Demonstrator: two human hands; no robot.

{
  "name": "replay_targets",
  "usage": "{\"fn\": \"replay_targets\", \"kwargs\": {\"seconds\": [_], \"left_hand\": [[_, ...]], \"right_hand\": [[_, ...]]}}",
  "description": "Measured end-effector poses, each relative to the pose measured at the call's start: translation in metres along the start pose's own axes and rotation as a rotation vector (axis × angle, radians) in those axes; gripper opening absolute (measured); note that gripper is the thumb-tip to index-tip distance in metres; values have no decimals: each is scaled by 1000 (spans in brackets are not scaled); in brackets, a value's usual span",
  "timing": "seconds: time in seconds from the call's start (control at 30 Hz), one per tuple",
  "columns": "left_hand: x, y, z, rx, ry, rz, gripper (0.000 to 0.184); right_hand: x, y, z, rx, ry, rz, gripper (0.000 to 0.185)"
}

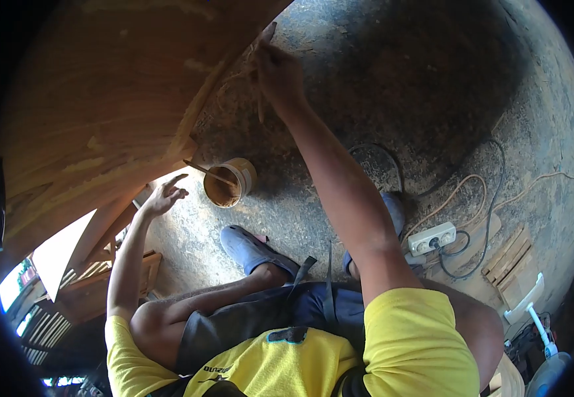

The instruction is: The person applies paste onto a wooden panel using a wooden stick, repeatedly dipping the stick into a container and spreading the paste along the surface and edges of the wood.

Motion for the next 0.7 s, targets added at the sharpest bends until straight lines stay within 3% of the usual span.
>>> {"fn": "replay_targets", "kwargs": {"seconds": [0.33,0.4,0.5,0.63,0.7], "left_hand": [[-4,0,6,-38,-1,13,59],[-3,-3,5,-50,7,10,59],[-7,-7,8,-59,3,3,59],[-5,-5,11,-66,1,-7,60],[-4,-4,10,-66,18,-24,60]], "right_hand": [[-24,46,45,97,-103,-36,29],[-29,45,56,194,57,-95,29],[-27,43,58,82,84,-120,28],[-30,65,67,139,45,-101,25],[-34,74,78,172,147,-165,21]]}}
Point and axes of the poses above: each hand's wrist, its own z-axis away from the middle knuckle, its own y-axis out of the palm, x = y × z, the point moved 4 cm from there along -z, towards the middle knuckle, and after that the axes turned 3 degrees about -x, right-handed, at the moved point
